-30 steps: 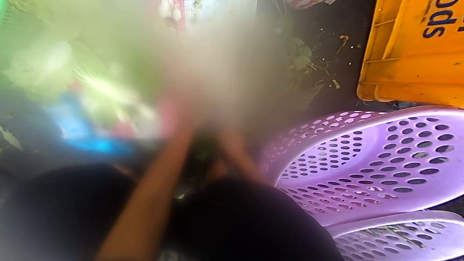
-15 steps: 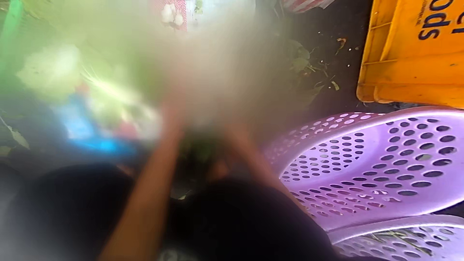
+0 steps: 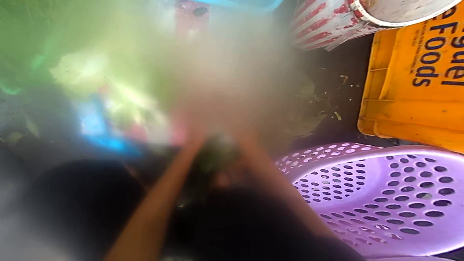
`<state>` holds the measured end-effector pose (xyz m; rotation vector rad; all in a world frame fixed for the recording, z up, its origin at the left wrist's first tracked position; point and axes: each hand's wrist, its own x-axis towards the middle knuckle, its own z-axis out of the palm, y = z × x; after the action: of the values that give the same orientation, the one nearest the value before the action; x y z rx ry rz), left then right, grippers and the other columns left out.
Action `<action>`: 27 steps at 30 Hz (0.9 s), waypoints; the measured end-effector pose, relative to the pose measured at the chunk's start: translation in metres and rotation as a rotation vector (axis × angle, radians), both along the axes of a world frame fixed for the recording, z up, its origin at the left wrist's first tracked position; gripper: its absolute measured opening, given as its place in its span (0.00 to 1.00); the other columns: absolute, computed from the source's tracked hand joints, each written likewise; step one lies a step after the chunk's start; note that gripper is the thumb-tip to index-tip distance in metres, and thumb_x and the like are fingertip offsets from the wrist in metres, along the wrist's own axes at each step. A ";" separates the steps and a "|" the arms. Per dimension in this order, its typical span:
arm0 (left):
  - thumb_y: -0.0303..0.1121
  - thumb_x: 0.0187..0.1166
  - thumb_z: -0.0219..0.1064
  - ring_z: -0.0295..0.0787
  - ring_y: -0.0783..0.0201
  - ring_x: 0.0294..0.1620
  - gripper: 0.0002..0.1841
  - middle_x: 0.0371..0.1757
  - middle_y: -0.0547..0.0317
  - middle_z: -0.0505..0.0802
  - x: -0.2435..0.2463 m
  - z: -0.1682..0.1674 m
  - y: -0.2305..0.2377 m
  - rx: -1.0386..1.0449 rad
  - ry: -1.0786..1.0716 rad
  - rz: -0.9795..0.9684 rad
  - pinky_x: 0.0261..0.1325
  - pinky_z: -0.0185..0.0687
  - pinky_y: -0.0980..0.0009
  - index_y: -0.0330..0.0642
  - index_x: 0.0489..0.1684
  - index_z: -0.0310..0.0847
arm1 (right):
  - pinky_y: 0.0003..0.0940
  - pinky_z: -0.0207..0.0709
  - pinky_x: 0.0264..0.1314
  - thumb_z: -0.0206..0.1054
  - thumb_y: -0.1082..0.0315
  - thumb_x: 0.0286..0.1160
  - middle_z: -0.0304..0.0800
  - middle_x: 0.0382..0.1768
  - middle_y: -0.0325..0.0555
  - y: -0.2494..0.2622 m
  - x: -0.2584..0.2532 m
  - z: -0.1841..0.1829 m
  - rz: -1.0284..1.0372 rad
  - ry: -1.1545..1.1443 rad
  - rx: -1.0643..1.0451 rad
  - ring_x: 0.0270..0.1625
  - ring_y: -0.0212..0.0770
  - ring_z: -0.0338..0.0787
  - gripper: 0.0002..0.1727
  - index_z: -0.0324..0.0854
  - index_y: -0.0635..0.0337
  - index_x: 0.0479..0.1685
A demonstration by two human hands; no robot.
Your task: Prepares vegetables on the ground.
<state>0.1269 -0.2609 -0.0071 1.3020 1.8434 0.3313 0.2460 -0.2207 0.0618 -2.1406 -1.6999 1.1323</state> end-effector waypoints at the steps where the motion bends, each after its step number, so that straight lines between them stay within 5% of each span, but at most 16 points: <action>1: 0.31 0.92 0.50 0.92 0.47 0.44 0.18 0.55 0.38 0.90 -0.007 0.001 -0.004 0.001 -0.030 0.104 0.49 0.89 0.49 0.35 0.73 0.76 | 0.57 0.80 0.69 0.61 0.65 0.90 0.69 0.78 0.77 0.004 -0.007 0.017 0.007 -0.020 -0.050 0.68 0.71 0.84 0.28 0.65 0.74 0.82; 4: 0.31 0.88 0.54 0.89 0.42 0.49 0.18 0.52 0.35 0.89 -0.026 0.000 0.000 0.025 -0.002 0.235 0.53 0.84 0.45 0.33 0.71 0.75 | 0.55 0.82 0.66 0.63 0.72 0.86 0.70 0.75 0.78 0.010 -0.011 0.000 0.015 -0.058 -0.044 0.65 0.71 0.86 0.22 0.71 0.78 0.74; 7: 0.38 0.85 0.65 0.91 0.41 0.52 0.21 0.53 0.35 0.91 -0.034 -0.011 0.013 -0.012 0.080 0.174 0.58 0.85 0.44 0.32 0.69 0.77 | 0.55 0.89 0.52 0.69 0.76 0.74 0.74 0.71 0.73 0.023 -0.003 -0.087 0.010 -0.111 0.095 0.49 0.64 0.93 0.18 0.80 0.72 0.62; 9: 0.45 0.83 0.69 0.91 0.40 0.54 0.24 0.53 0.36 0.92 -0.034 -0.016 0.018 -0.016 0.131 0.103 0.61 0.84 0.42 0.32 0.66 0.81 | 0.55 0.88 0.52 0.69 0.77 0.71 0.79 0.66 0.68 0.027 0.006 -0.103 -0.008 -0.042 0.092 0.49 0.61 0.93 0.16 0.83 0.70 0.58; 11: 0.48 0.81 0.71 0.93 0.39 0.50 0.24 0.48 0.38 0.94 -0.031 -0.015 0.022 -0.032 0.199 0.043 0.57 0.85 0.39 0.36 0.63 0.84 | 0.49 0.86 0.53 0.67 0.78 0.74 0.85 0.57 0.59 0.028 0.017 -0.087 -0.165 0.194 -0.025 0.47 0.52 0.91 0.13 0.82 0.69 0.56; 14: 0.45 0.83 0.68 0.93 0.38 0.49 0.20 0.47 0.38 0.94 -0.031 -0.010 0.026 -0.093 0.203 0.028 0.56 0.84 0.36 0.38 0.60 0.87 | 0.33 0.82 0.27 0.59 0.78 0.79 0.81 0.33 0.45 0.011 0.033 -0.077 -0.528 0.714 -0.149 0.25 0.37 0.82 0.10 0.74 0.63 0.56; 16: 0.44 0.84 0.66 0.92 0.42 0.47 0.18 0.43 0.40 0.94 -0.029 -0.005 0.025 -0.058 0.107 0.083 0.55 0.84 0.39 0.37 0.52 0.90 | 0.31 0.81 0.26 0.50 0.75 0.80 0.80 0.29 0.39 -0.010 0.041 -0.084 -0.673 1.032 -0.213 0.24 0.34 0.81 0.14 0.72 0.55 0.59; 18: 0.45 0.85 0.65 0.87 0.50 0.35 0.18 0.33 0.46 0.90 -0.026 0.000 0.018 0.015 -0.015 0.111 0.44 0.81 0.45 0.36 0.43 0.89 | 0.34 0.83 0.31 0.45 0.68 0.85 0.84 0.33 0.39 -0.029 0.038 -0.088 -0.724 1.178 -0.257 0.29 0.35 0.84 0.14 0.75 0.53 0.57; 20: 0.46 0.85 0.65 0.82 0.54 0.27 0.17 0.29 0.49 0.86 -0.019 0.014 0.007 0.059 -0.119 -0.062 0.33 0.80 0.51 0.39 0.41 0.86 | 0.35 0.84 0.33 0.44 0.54 0.93 0.87 0.34 0.38 -0.046 0.024 -0.084 -0.773 1.159 -0.293 0.30 0.36 0.86 0.18 0.76 0.51 0.58; 23: 0.38 0.84 0.68 0.90 0.48 0.41 0.15 0.40 0.41 0.92 0.023 0.049 0.029 0.056 -0.194 -0.291 0.51 0.84 0.45 0.31 0.50 0.88 | 0.33 0.79 0.29 0.46 0.54 0.96 0.81 0.27 0.42 -0.026 0.030 -0.067 -0.899 1.015 -0.254 0.25 0.36 0.80 0.21 0.76 0.64 0.56; 27: 0.41 0.93 0.56 0.88 0.55 0.40 0.19 0.50 0.45 0.90 0.009 0.044 0.037 -0.102 -0.328 0.081 0.44 0.88 0.55 0.38 0.70 0.77 | 0.28 0.74 0.23 0.49 0.51 0.95 0.79 0.24 0.38 -0.027 0.052 -0.047 -0.783 0.692 -0.182 0.20 0.30 0.75 0.23 0.78 0.64 0.51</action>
<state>0.1355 -0.2240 0.0372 1.0368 1.6150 0.4590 0.2978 -0.2478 0.0146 -1.8606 -0.4179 1.5097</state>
